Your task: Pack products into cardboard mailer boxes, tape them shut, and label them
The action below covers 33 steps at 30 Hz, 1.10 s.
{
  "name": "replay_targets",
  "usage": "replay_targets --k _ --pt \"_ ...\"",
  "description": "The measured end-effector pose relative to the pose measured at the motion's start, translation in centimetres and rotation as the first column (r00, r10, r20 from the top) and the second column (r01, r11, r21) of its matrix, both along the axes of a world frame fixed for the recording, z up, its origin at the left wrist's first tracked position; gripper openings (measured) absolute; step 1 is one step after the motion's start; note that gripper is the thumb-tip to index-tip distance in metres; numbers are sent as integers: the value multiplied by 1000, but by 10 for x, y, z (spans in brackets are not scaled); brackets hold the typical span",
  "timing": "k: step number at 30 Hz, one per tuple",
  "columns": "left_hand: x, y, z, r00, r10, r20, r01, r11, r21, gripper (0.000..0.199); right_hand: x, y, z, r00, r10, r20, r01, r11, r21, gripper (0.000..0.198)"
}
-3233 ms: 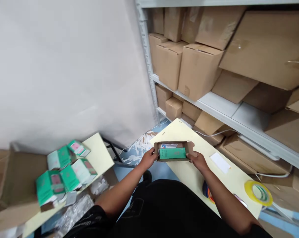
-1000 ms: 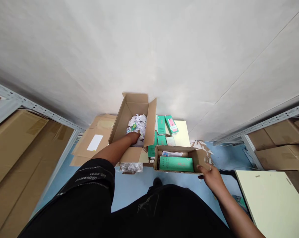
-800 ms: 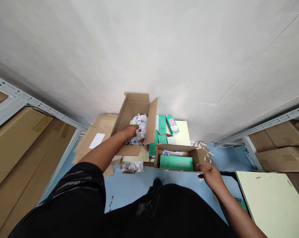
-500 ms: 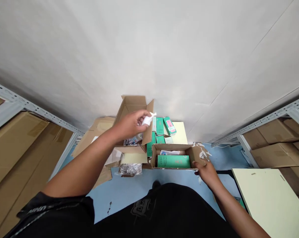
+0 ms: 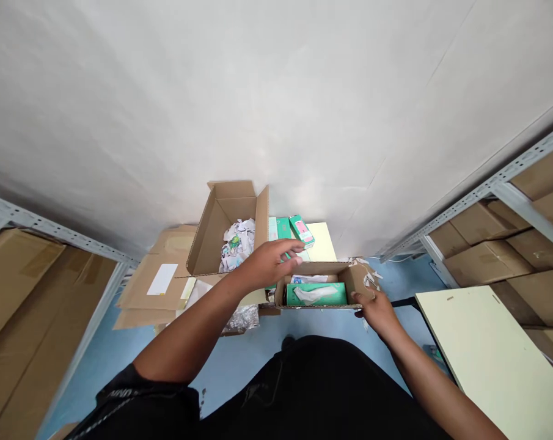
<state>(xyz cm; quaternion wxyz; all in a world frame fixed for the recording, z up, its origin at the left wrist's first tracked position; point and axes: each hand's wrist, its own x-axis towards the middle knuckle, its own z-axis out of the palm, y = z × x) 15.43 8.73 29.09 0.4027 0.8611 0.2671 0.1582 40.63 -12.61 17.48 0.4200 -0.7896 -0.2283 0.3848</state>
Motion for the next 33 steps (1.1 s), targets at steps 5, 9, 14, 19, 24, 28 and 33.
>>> replay_targets --k 5,9,14,19,24,28,33 --pt "-24 -8 -32 960 274 57 -273 962 -25 43 6 -21 6 995 -102 -5 102 995 17 36" --pt "-16 -30 -71 973 230 5 -223 947 -232 63 10 -38 17 978 -207 -35 208 977 49 37" --pt "20 -57 -92 993 105 49 -81 928 -364 63 18 -62 21 965 -262 8 261 962 78 30" --pt "68 -81 -90 995 94 43 -77 952 -295 60 38 -99 8 962 -268 46 267 963 42 29" --pt "130 -116 -90 1000 18 3 -17 967 -256 54 67 -156 -5 949 -313 32 313 950 8 30" --pt "193 -156 -100 998 -69 14 70 964 -255 50 95 -215 -13 906 -420 -54 422 905 50 34" --pt "281 -217 -124 989 -147 -17 140 967 -211 48 129 -293 -31 839 -522 -153 537 840 82 38"
